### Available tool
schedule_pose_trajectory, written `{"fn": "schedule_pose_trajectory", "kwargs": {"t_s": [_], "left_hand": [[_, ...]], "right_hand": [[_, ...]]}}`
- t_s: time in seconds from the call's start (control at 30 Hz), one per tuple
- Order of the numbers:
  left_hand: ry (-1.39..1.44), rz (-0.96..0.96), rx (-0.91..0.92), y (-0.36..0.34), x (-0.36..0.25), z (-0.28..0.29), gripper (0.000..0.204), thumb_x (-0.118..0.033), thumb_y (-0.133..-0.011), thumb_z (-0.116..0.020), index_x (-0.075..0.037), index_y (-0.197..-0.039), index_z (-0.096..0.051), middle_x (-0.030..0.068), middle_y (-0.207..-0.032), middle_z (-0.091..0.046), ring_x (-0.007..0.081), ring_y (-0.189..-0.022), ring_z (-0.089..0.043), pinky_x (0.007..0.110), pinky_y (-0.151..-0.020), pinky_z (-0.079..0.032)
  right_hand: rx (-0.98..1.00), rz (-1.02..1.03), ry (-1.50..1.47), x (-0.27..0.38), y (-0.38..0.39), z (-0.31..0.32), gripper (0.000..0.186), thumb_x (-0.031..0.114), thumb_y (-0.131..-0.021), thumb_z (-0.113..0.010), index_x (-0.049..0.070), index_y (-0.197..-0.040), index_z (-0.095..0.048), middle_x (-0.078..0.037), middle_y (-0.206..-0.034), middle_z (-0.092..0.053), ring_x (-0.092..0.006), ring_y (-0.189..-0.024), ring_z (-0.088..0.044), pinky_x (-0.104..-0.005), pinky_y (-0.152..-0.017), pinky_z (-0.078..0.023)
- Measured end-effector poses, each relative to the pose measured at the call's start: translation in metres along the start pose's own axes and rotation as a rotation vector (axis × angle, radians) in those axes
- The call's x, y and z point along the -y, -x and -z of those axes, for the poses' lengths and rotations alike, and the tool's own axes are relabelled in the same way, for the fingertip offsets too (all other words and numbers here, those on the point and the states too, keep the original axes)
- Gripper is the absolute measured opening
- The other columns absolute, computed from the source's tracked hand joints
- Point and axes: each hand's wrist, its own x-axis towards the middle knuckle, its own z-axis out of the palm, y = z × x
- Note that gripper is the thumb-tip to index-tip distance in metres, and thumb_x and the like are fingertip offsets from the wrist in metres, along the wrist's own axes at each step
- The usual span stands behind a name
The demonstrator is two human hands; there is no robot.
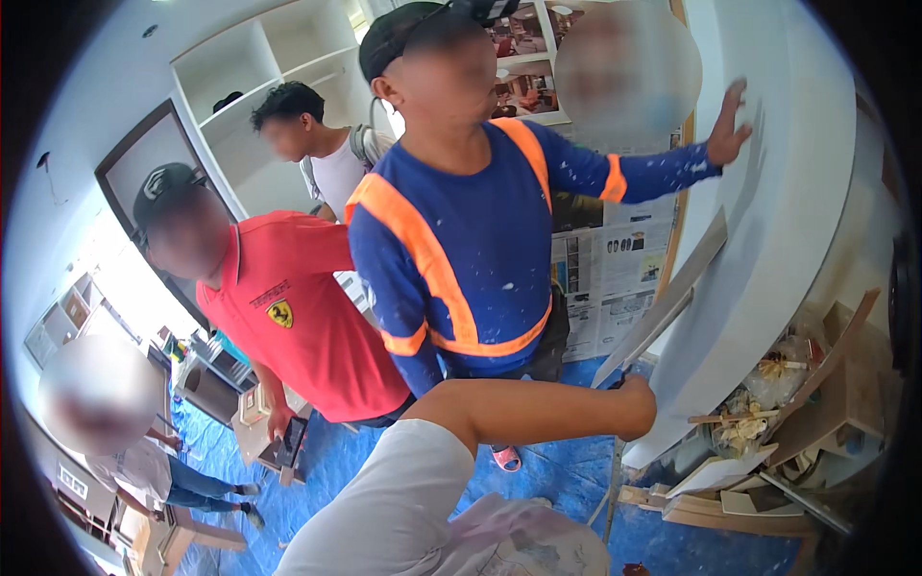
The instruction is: The person measures and marks a white board using a tape measure and pencil. They then position the board against a wall and mark it again. The person also measures and marks a wall section.
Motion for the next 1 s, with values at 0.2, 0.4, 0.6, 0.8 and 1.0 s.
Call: {"fn": "schedule_pose_trajectory", "kwargs": {"t_s": [0.2, 0.4, 0.6, 0.8, 1.0], "left_hand": [[0.096, 0.052, 0.028, 0.017, -0.031, -0.02, 0.027, -0.028, -0.085, -0.076, -0.014, -0.107, -0.081, 0.0087, -0.108, -0.077, 0.0282, -0.1, -0.074, 0.045, -0.078, -0.057], [0.139, 0.04, 0.097, 0.018, -0.049, -0.021, 0.035, -0.022, -0.084, -0.068, -0.017, -0.118, -0.074, 0.0085, -0.106, -0.076, 0.0311, -0.1, -0.073, 0.047, -0.078, -0.056], [0.061, 0.037, 0.081, 0.008, -0.054, 0.003, 0.027, -0.025, -0.086, -0.067, -0.017, -0.109, -0.078, 0.0064, -0.106, -0.076, 0.0285, -0.099, -0.074, 0.045, -0.072, -0.056], [0.006, 0.052, -0.005, 0.008, -0.055, 0.034, 0.026, -0.029, -0.087, -0.069, -0.015, -0.105, -0.081, 0.0053, -0.111, -0.077, 0.0264, -0.101, -0.074, 0.043, -0.075, -0.058], [0.04, -0.002, 0.019, -0.007, -0.059, 0.033, 0.031, -0.021, -0.086, -0.071, -0.014, -0.115, -0.078, 0.0111, -0.116, -0.075, 0.0339, -0.107, -0.073, 0.052, -0.085, -0.056]], "right_hand": [[-0.034, 0.625, 1.077, -0.099, 0.035, 0.04, 0.037, 0.046, -0.098, -0.057, 0.02, -0.121, -0.071, -0.014, -0.101, -0.072, -0.0335, -0.096, -0.069, -0.0484, -0.078, -0.057], [0.55, 0.097, 0.38, -0.126, 0.056, 0.048, 0.048, 0.045, -0.096, -0.064, 0.004, -0.12, -0.067, -0.015, -0.117, -0.071, -0.0341, -0.102, -0.067, -0.0632, -0.084, -0.055], [0.2, -0.431, -0.43, -0.084, 0.073, 0.059, 0.044, 0.036, -0.094, -0.066, 0.001, -0.12, -0.067, -0.017, -0.116, -0.071, -0.0351, -0.1, -0.069, -0.0617, -0.082, -0.057], [0.183, -0.466, -0.443, -0.057, 0.081, 0.076, 0.039, 0.028, -0.094, -0.067, -0.002, -0.119, -0.067, -0.019, -0.113, -0.071, -0.0352, -0.097, -0.07, -0.0592, -0.079, -0.06], [0.158, -0.495, -0.46, -0.053, 0.093, 0.094, 0.036, 0.02, -0.093, -0.069, -0.004, -0.118, -0.067, -0.02, -0.111, -0.071, -0.0353, -0.095, -0.071, -0.0568, -0.077, -0.062]]}}
